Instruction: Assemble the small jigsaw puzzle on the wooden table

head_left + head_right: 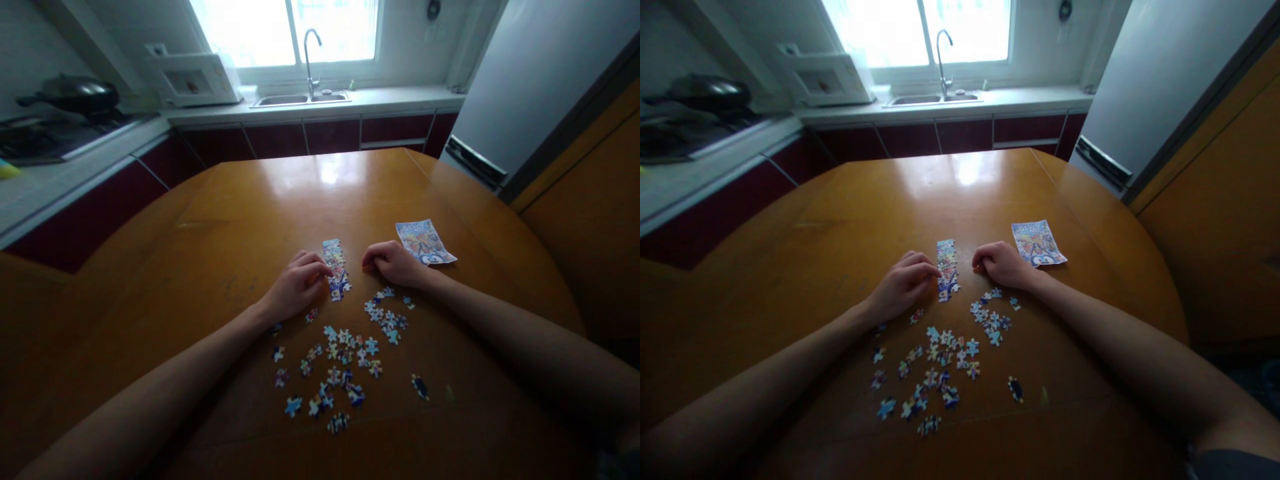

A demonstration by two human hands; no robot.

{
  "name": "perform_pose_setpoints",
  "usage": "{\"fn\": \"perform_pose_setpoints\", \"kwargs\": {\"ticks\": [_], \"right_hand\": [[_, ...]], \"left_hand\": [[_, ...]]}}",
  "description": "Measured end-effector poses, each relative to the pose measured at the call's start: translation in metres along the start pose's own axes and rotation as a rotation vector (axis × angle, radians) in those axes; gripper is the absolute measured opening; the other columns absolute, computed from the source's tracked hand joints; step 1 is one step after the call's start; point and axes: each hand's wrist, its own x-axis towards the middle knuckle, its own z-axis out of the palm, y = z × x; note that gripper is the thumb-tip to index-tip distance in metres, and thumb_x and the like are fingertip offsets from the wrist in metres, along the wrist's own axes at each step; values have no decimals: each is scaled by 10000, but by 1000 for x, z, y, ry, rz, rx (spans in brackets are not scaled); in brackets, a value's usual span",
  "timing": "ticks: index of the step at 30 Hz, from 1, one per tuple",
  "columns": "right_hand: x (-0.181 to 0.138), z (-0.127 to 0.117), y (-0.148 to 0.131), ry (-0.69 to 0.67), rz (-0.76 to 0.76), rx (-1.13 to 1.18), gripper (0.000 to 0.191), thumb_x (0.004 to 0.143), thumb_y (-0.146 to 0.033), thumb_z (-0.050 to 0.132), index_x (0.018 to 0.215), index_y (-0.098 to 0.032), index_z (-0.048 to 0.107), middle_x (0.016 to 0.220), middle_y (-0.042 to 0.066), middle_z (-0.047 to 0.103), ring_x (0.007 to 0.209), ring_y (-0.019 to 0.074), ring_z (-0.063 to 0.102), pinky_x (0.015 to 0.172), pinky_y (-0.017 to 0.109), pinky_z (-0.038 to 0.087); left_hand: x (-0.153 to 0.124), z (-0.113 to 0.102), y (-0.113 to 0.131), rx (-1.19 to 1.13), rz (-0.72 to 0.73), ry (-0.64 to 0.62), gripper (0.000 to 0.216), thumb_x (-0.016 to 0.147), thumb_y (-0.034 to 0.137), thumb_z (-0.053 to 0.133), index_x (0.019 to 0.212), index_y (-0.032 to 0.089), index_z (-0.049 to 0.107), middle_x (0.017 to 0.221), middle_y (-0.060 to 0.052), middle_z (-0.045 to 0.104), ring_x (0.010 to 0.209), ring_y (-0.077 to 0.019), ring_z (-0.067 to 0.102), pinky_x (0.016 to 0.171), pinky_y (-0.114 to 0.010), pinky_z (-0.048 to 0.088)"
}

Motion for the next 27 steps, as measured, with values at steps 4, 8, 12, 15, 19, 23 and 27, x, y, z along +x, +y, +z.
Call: {"fn": "perform_pose_setpoints", "kwargs": {"ticks": [4,8,12,15,19,23,27], "right_hand": [[0,0,-1,2,12,9,325,724,-36,434,756,-166,731,721,28,729,674,136,659,661,259,494],[-1,0,1,-6,7,12,335,720,-38,425,761,-166,732,721,29,727,672,138,660,653,257,497],[0,0,4,-14,8,16,337,725,-46,422,767,-169,733,719,28,727,676,142,660,647,258,497],[0,0,6,-13,9,23,332,721,-56,424,763,-170,732,721,27,729,674,144,660,647,261,497],[-1,1,8,-8,14,29,325,710,-57,427,761,-171,727,712,27,728,668,146,661,642,262,498],[-2,1,9,-6,18,38,323,721,-64,423,761,-179,723,713,29,730,671,145,671,633,259,500],[-2,1,9,-3,20,60,309,721,-68,430,750,-180,717,709,35,732,673,151,678,635,267,510]], "left_hand": [[0,0,0,0,-5,-5,204,927,130,522,953,207,708,921,-52,655,928,-204,551,838,-365,476],[-1,1,1,4,-9,5,210,925,130,523,948,206,718,897,-50,644,910,-201,545,831,-358,475],[0,0,3,7,-16,4,210,909,126,527,925,204,721,881,-50,648,901,-204,545,827,-361,478],[0,0,4,-1,-24,3,210,896,123,526,909,203,720,893,-52,652,917,-208,547,847,-372,485],[0,1,4,-17,-44,27,208,879,120,538,901,204,727,901,-53,659,935,-212,552,871,-388,482],[1,0,-4,-102,-196,146,220,834,111,529,831,196,732,845,-41,639,868,-195,567,800,-351,485],[5,-3,-11,-232,-421,281,225,774,113,493,766,172,710,800,-33,640,762,-166,571,681,-292,468]]}}
